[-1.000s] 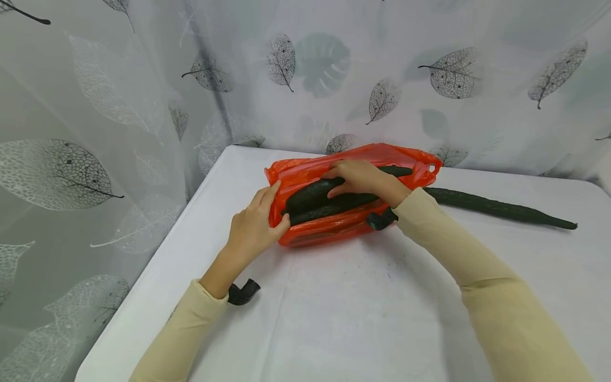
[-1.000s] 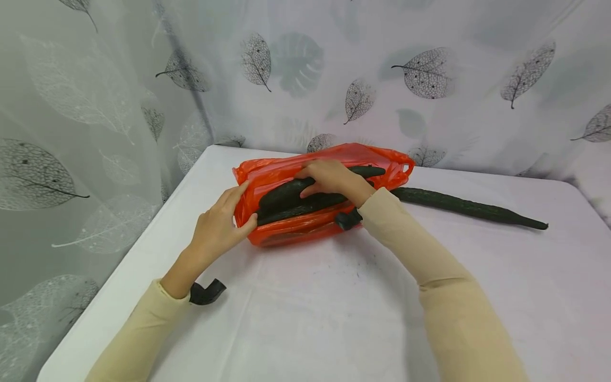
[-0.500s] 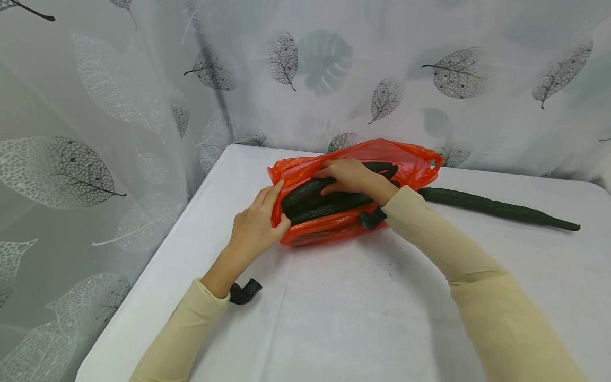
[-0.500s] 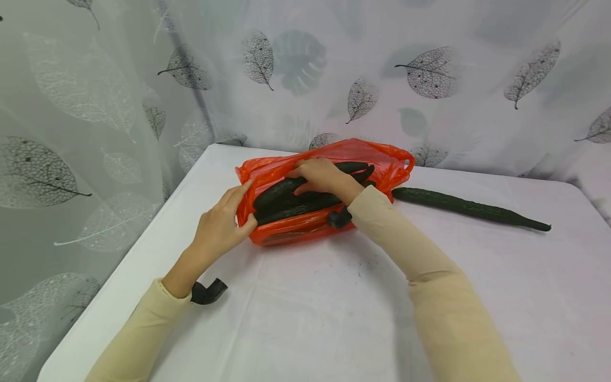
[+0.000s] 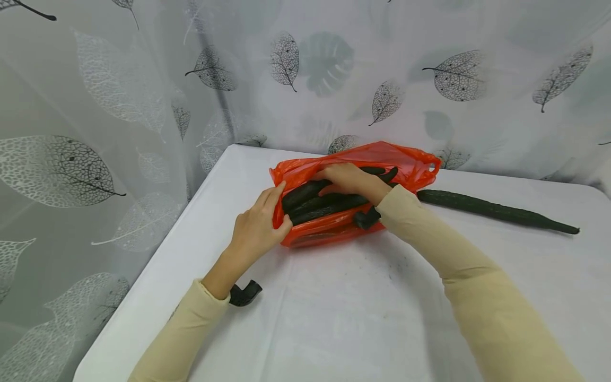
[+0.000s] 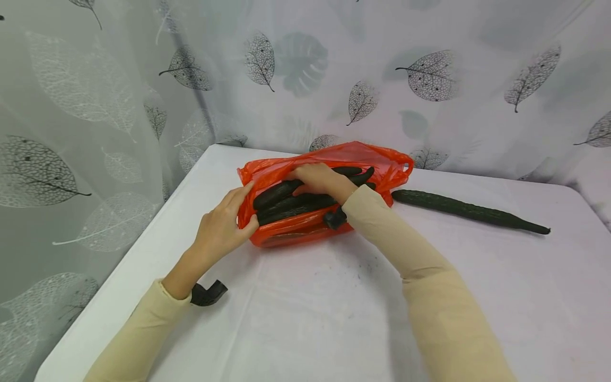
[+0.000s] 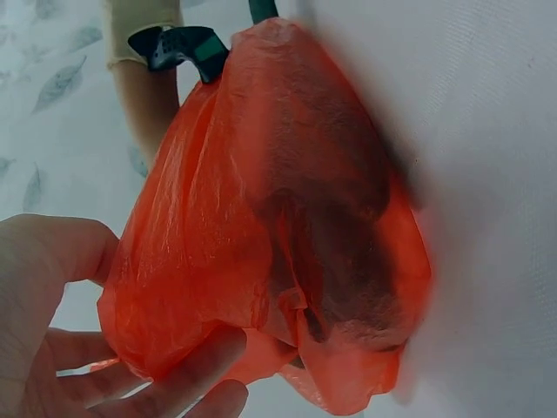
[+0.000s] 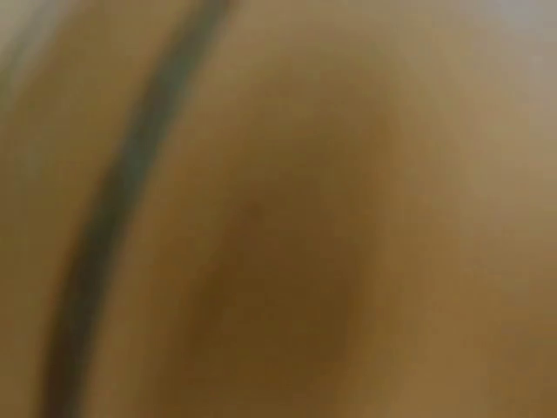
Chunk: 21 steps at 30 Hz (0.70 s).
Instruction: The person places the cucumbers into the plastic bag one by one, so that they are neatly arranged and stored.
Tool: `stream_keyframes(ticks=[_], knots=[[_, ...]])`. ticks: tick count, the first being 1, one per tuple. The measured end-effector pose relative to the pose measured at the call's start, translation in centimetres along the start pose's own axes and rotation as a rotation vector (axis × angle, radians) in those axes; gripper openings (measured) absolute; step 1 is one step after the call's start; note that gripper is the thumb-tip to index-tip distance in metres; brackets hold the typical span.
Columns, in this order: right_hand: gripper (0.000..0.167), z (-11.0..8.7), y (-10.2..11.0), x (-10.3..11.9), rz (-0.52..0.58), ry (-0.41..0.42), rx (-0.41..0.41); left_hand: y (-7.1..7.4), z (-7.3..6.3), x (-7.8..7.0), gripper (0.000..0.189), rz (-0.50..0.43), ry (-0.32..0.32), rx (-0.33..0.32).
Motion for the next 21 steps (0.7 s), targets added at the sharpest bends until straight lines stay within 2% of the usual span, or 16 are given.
stream_keyframes(ticks=[8,11,21], knots=[[0.027,0.5,-0.3,0.1,0.181,0.097,-0.011,0.0,-0.1,0.0,0.063,0.009,-0.011,-0.006],[0.026,0.5,-0.7,0.1,0.230,0.120,-0.009,-0.1,-0.1,0.1,0.062,0.010,-0.016,-0.010],[0.025,0.0,-1.0,-0.1,0.269,0.133,-0.035,0.0,-0.1,-0.2,0.062,0.003,-0.040,-0.027]])
Point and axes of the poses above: each hand's wrist, its own z-axis towards the middle knuckle, its own y-axis out of the back of the hand, x = y × z, the point moved 9 cm from there along z, towards the middle knuckle, and after that the axes turned 12 degrees about -z, right-handed, at the moved point
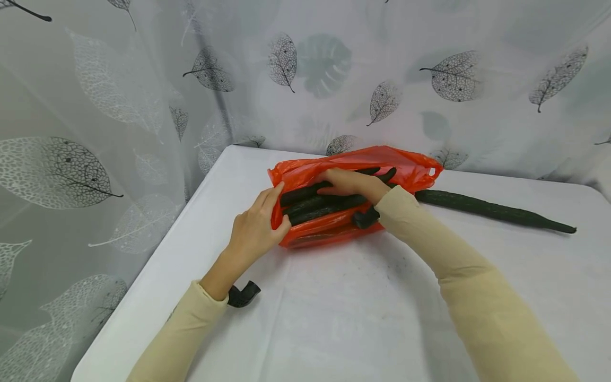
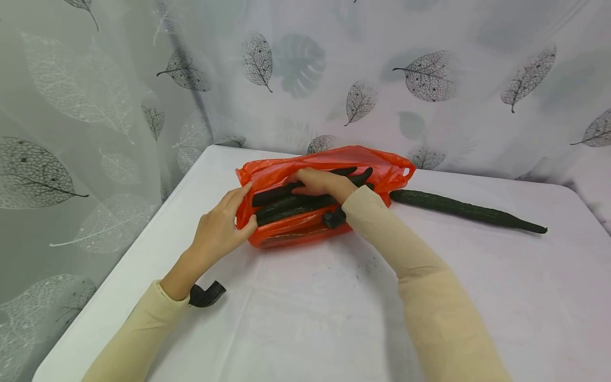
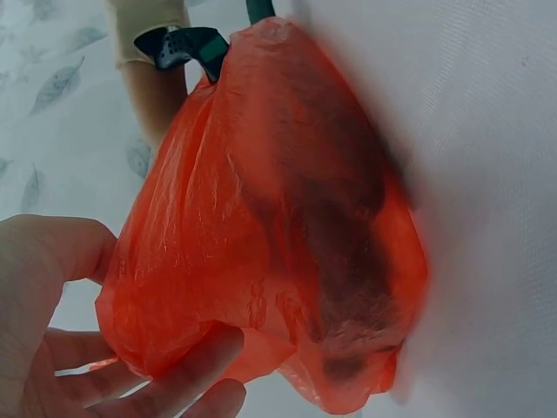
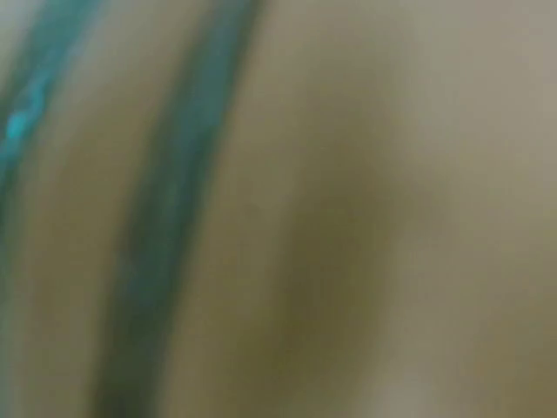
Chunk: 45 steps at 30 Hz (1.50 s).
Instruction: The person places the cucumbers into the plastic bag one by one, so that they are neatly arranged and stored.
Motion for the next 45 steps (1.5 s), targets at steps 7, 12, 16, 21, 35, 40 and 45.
stream_keyframes(ticks=[7,12,16,21,35,40,45], knots=[[0.027,-0.8,-0.1,-0.3,0.007,-0.019,-0.003,-0.4,-0.1,0.0,0.063,-0.013,0.013,0.019],[0.030,-1.1,-0.1,-0.1,0.040,-0.010,-0.009,-0.5,-0.3,0.3,0.063,-0.015,0.033,0.023],[0.030,-1.3,0.1,-0.1,0.072,-0.027,-0.023,-0.5,-0.4,0.4,0.063,-0.020,0.036,0.025],[0.030,-1.8,0.5,0.1,0.103,-0.045,-0.048,-0.4,-0.4,0.6,0.062,-0.011,0.042,0.032],[0.031,-4.6,2.0,1.3,0.176,-0.059,-0.135,-0.1,-0.1,0.5,0.064,-0.002,0.038,0.034],[0.032,-5.8,1.9,1.2,0.187,-0.087,-0.167,-0.2,0.0,0.4,0.064,-0.006,0.033,0.033],[0.032,-7.3,1.9,1.2,0.200,-0.113,-0.215,-0.4,-0.1,0.2,0.064,-0.013,0.033,0.028]])
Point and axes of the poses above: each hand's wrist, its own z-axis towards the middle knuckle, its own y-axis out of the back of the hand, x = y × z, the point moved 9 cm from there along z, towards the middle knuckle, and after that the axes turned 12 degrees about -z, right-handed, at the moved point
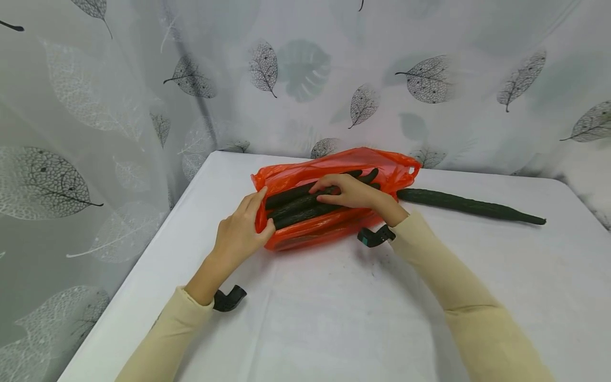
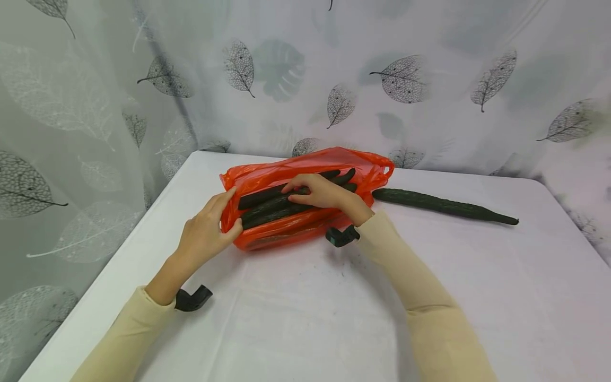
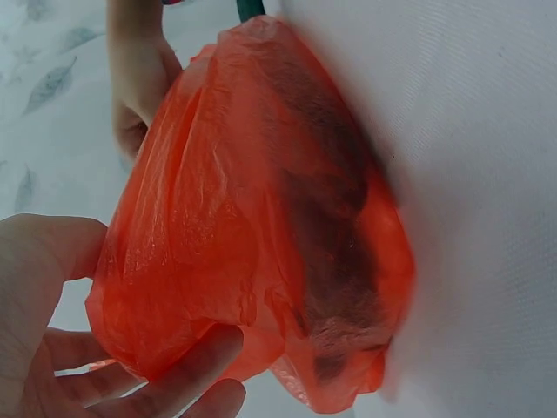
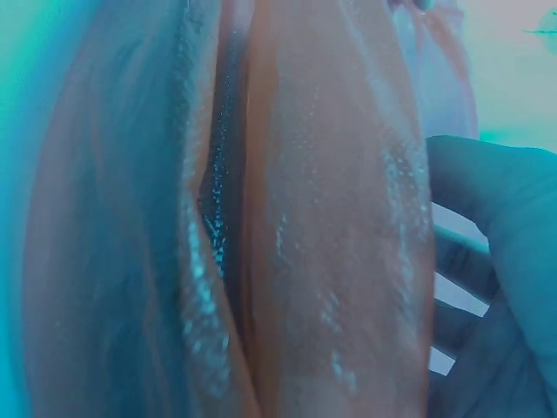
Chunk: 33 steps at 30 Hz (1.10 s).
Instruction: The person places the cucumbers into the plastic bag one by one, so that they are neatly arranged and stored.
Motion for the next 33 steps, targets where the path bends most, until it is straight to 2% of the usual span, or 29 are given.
stream_keyframes(ticks=[16,23,27,33], knots=[[0.028,-4.5,1.5,-1.2,0.125,-0.034,-0.258,-0.1,0.0,0.0,0.063,0.008,-0.003,0.002],[0.029,-6.7,2.7,-2.2,0.197,-0.001,-0.452,-0.3,0.0,0.1,0.064,0.010,0.002,0.015],[0.030,-7.9,3.4,-2.5,0.241,-0.016,-0.548,-0.4,0.0,0.2,0.064,0.007,0.011,0.026],[0.026,-9.4,4.5,-2.8,0.250,-0.062,-0.588,-0.5,0.0,0.3,0.065,0.003,0.017,0.035]])
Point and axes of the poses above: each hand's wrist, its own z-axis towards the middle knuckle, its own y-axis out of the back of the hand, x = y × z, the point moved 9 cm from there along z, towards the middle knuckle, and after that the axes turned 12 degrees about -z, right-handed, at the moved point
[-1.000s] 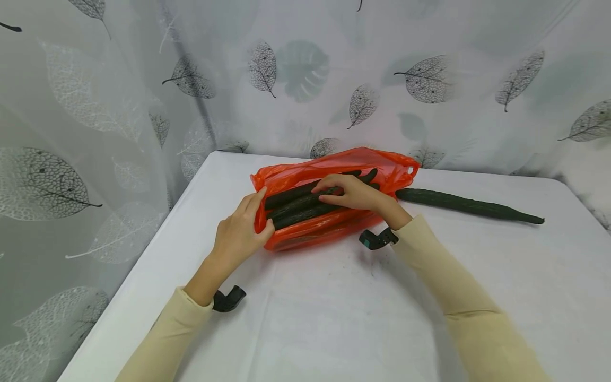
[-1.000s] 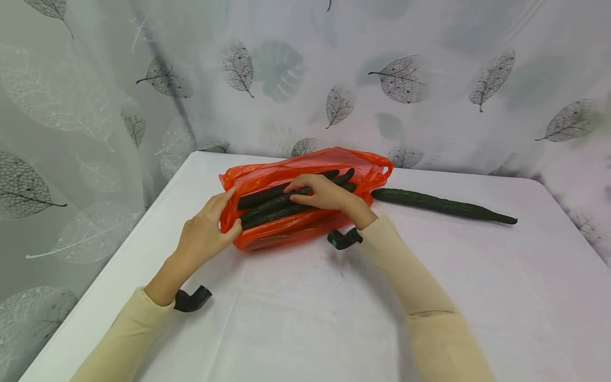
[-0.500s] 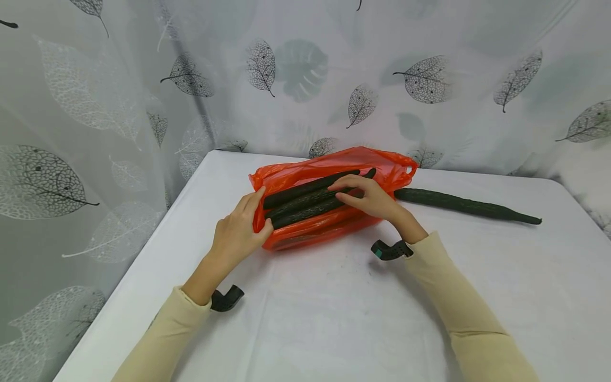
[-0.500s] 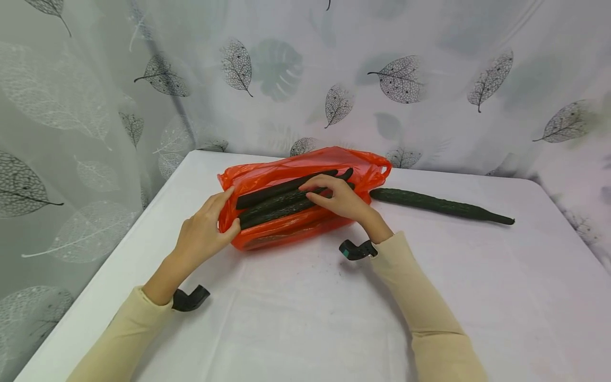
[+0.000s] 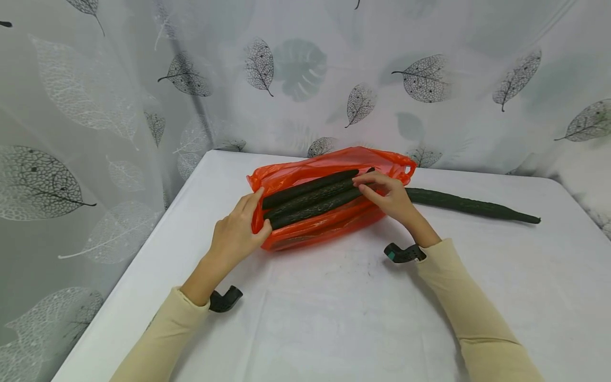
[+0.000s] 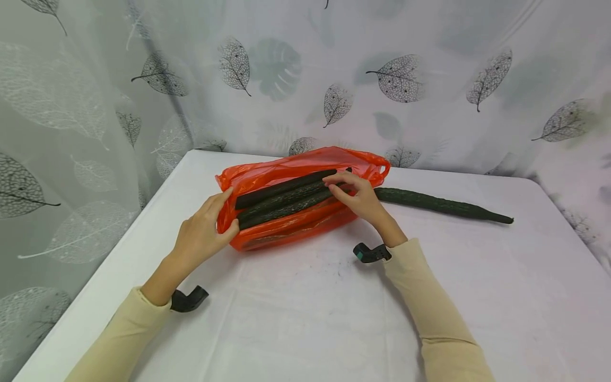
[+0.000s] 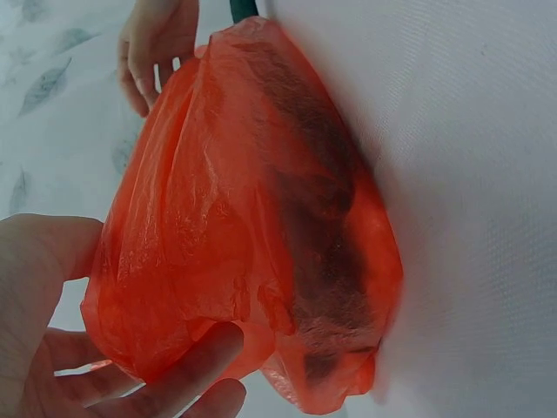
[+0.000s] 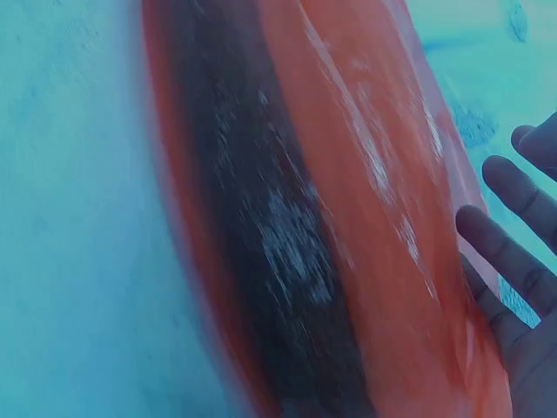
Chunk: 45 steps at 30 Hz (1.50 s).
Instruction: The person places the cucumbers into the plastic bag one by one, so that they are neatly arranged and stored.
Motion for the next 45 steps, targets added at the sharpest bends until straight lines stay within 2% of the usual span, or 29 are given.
stream_keyframes(ticks=[4,14,19,25,28,31,35,40,42,45], knots=[[0.025,-0.4,1.6,-1.7,0.025,-0.019,-0.065,0.0,0.0,0.0,0.065,0.005,0.000,-0.001],[0.021,-2.8,6.8,-5.8,0.144,-0.140,-0.324,-0.1,0.1,0.3,0.066,0.004,0.021,0.008],[0.021,-4.2,8.7,-7.1,0.144,-0.174,-0.390,-0.2,0.0,0.4,0.065,0.004,0.020,0.006],[0.019,-5.7,10.1,-8.6,0.134,-0.236,-0.432,-0.2,0.0,0.4,0.064,0.008,0.007,0.000],[0.019,-6.5,10.7,-9.5,0.162,-0.274,-0.431,-0.1,0.0,0.3,0.064,0.008,-0.003,-0.009],[0.019,-7.2,11.3,-10.5,0.106,-0.309,-0.407,0.0,0.1,0.2,0.064,0.009,-0.007,-0.012],[0.020,-8.0,12.4,-11.0,-0.060,-0.362,-0.373,0.0,0.1,0.4,0.064,0.009,-0.002,-0.002],[0.036,-9.6,14.2,-12.3,-0.307,-0.520,-0.289,-0.2,0.1,0.6,0.064,0.009,0.001,0.004],[0.041,-10.3,14.8,-13.4,-0.373,-0.555,-0.237,-0.3,0.1,0.5,0.064,0.009,-0.004,0.003],[0.043,-10.7,15.2,-13.5,-0.406,-0.554,-0.162,-0.5,0.1,0.5,0.064,0.008,-0.006,0.003]])
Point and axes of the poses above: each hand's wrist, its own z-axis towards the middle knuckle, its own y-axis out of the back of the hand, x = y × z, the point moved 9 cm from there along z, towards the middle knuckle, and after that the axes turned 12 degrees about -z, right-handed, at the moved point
